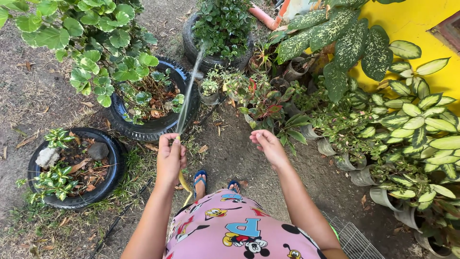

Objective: Watering several potted plants and plants in tire planters in an outdoor garden using a hose.

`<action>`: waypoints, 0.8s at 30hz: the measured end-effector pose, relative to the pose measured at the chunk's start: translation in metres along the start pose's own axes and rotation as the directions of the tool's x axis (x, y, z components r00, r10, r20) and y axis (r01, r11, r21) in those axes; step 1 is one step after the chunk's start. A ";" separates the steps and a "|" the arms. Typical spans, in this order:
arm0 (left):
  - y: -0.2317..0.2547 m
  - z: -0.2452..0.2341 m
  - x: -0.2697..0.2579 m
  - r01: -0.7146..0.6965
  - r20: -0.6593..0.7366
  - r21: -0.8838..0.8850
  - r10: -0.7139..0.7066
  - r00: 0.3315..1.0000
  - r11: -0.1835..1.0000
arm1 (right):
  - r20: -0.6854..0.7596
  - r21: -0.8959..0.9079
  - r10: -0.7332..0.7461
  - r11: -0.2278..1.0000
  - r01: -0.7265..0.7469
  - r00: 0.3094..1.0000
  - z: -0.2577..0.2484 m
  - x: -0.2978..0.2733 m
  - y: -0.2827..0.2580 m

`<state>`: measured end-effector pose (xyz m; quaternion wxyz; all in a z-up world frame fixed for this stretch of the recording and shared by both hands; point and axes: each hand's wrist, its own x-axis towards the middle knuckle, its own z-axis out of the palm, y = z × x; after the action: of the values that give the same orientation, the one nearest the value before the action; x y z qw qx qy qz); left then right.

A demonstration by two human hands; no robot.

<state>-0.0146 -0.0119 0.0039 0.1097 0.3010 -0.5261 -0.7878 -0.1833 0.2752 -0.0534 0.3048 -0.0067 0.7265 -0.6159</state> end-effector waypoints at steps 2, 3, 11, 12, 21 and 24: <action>0.001 -0.003 0.002 -0.003 -0.008 0.004 0.003 1.000 1.000 | 0.003 0.000 -0.001 1.000 0.001 1.000 0.001 0.001 0.000; 0.002 -0.004 0.002 -0.005 -0.015 0.009 0.005 1.000 1.000 | 0.006 0.000 -0.002 1.000 0.002 1.000 0.002 0.001 0.000; 0.007 -0.013 0.004 -0.013 -0.007 -0.011 0.013 1.000 1.000 | 0.014 -0.036 0.010 0.999 -0.009 1.000 0.010 0.004 -0.004; 0.009 -0.013 0.004 0.003 -0.018 -0.001 -0.003 1.000 1.000 | 0.017 -0.039 0.008 0.999 -0.007 1.000 0.010 0.004 -0.004; 0.014 -0.023 0.011 -0.015 -0.021 -0.016 0.014 1.000 1.000 | 0.030 -0.014 -0.028 0.999 0.029 0.999 0.015 0.007 -0.006; 0.015 -0.023 0.012 -0.012 -0.010 -0.031 0.011 1.000 0.999 | 0.023 -0.032 -0.034 0.999 0.035 0.999 0.016 0.007 -0.005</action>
<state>-0.0128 -0.0418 0.0065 0.1215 0.3000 -0.5149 -0.7938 -0.1834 0.2572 -0.0526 0.3019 -0.0311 0.7328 -0.6090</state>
